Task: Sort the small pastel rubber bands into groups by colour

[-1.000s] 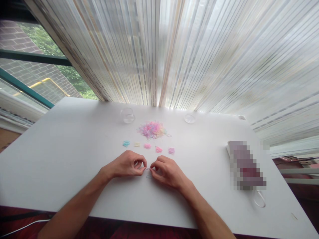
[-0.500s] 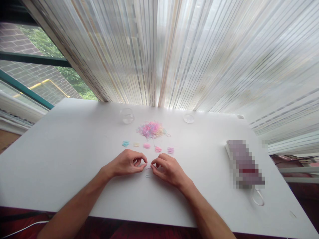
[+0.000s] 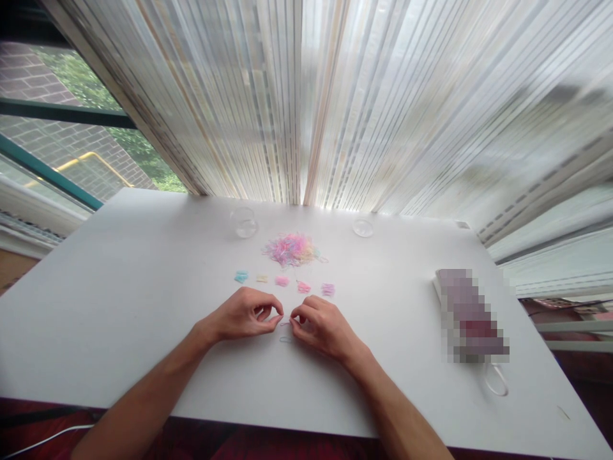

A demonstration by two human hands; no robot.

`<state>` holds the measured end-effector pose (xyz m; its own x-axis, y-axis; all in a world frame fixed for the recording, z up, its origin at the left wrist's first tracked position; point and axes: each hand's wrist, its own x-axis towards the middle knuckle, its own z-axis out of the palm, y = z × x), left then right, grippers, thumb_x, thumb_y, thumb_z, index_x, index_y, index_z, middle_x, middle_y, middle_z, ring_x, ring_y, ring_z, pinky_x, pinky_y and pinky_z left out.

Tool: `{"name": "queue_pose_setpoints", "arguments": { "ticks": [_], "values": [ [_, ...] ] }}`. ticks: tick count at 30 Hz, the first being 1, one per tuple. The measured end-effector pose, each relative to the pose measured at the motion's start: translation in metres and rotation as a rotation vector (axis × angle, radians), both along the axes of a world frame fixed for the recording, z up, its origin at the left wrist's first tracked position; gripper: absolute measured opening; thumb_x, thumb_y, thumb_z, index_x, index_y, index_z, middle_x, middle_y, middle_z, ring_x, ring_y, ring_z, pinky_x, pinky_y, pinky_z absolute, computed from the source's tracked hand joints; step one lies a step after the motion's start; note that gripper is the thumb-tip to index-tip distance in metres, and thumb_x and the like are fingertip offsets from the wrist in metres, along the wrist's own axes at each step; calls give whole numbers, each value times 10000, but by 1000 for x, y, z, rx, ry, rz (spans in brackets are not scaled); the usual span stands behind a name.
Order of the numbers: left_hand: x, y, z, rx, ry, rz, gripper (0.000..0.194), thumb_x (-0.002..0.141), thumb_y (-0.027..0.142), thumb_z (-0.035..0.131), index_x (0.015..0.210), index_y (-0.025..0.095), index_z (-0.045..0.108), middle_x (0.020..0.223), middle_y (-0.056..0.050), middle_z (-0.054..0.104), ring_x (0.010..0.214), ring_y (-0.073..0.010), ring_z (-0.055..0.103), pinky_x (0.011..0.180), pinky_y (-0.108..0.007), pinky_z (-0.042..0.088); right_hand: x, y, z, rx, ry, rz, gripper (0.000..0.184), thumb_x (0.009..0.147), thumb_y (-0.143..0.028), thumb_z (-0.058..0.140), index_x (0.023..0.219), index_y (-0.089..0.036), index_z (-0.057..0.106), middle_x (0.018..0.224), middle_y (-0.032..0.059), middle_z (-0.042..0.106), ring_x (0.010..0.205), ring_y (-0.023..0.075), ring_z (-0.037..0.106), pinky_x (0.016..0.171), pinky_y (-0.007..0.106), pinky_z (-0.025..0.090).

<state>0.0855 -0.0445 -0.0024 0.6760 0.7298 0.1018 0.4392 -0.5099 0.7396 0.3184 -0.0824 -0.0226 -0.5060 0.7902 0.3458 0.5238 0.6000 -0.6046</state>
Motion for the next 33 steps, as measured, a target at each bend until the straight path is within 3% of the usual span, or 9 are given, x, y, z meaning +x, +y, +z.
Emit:
{"name": "queue_pose_setpoints", "arguments": {
  "ticks": [13, 17, 23, 33],
  "values": [
    [-1, 2, -2, 66, -16, 52, 122, 829, 168, 636, 852, 183, 755, 564, 52, 536, 525, -71, 474, 561, -180, 369, 0, 1, -3, 33, 55, -67, 92, 962, -207, 581, 930, -218, 666, 754, 20, 630, 653, 144, 590, 630, 261, 485],
    [-3, 6, -5, 122, -29, 116, 145, 878, 219, 636, 879, 197, 779, 622, 24, 610, 564, -84, 504, 595, -196, 380, 1, 2, -3, 56, 78, -108, 87, 965, -216, 589, 964, -214, 675, 753, 20, 631, 652, 147, 592, 632, 270, 492],
    [-6, 11, -8, 32, -24, 258, 194, 913, 307, 626, 909, 180, 773, 619, 28, 581, 556, -90, 470, 577, -197, 379, 1, 1, -2, 64, 82, -118, 96, 966, -209, 583, 959, -211, 678, 745, 18, 629, 649, 146, 594, 632, 272, 494],
    [-11, 16, -12, 185, 182, 349, 188, 927, 269, 604, 996, 217, 771, 651, 32, 662, 570, -104, 562, 595, -209, 383, 3, 1, -2, 46, 78, -112, 109, 969, -186, 571, 948, -201, 677, 744, 15, 617, 651, 139, 576, 643, 265, 472]
  ]
}}
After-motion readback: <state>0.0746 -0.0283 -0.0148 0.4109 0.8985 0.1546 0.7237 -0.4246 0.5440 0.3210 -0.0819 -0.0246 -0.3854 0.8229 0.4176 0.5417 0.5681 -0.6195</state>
